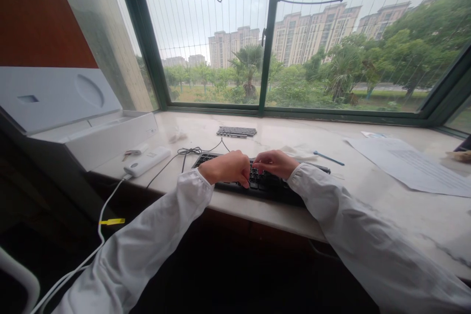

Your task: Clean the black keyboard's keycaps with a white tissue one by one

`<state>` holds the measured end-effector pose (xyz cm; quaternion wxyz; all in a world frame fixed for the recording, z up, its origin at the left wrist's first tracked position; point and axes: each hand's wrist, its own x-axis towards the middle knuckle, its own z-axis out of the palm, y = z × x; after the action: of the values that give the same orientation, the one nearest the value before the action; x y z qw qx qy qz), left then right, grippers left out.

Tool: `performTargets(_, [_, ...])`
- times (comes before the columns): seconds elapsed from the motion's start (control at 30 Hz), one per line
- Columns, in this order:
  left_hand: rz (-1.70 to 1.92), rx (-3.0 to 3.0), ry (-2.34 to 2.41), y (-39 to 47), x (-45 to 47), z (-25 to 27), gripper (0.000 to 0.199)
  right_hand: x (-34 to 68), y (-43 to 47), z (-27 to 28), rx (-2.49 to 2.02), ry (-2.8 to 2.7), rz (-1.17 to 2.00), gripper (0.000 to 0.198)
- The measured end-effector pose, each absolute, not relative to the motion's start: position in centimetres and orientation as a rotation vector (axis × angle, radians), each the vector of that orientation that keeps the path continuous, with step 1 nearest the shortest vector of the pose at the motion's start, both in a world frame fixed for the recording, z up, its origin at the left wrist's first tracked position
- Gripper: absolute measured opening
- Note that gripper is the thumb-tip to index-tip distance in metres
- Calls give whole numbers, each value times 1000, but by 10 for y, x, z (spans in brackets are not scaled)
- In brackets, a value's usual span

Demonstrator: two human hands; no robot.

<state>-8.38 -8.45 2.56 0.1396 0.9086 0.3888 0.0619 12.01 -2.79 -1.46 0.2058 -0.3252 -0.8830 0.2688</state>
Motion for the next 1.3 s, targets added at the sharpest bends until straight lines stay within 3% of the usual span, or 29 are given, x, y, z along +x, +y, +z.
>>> performTargets(0.3, [165,2585,1044,-76,-88,26,10,120,-32,-10,-928,-2468,782,50])
performTargets(0.73, [890,2440,1193,-109,-109,-32,18,103,-51,-15,-941,-2561,696,36])
performTargets(1.3, [859,2440,1323,-117,-108,-35,17,103,-53,-14,-960,-2602,722,37])
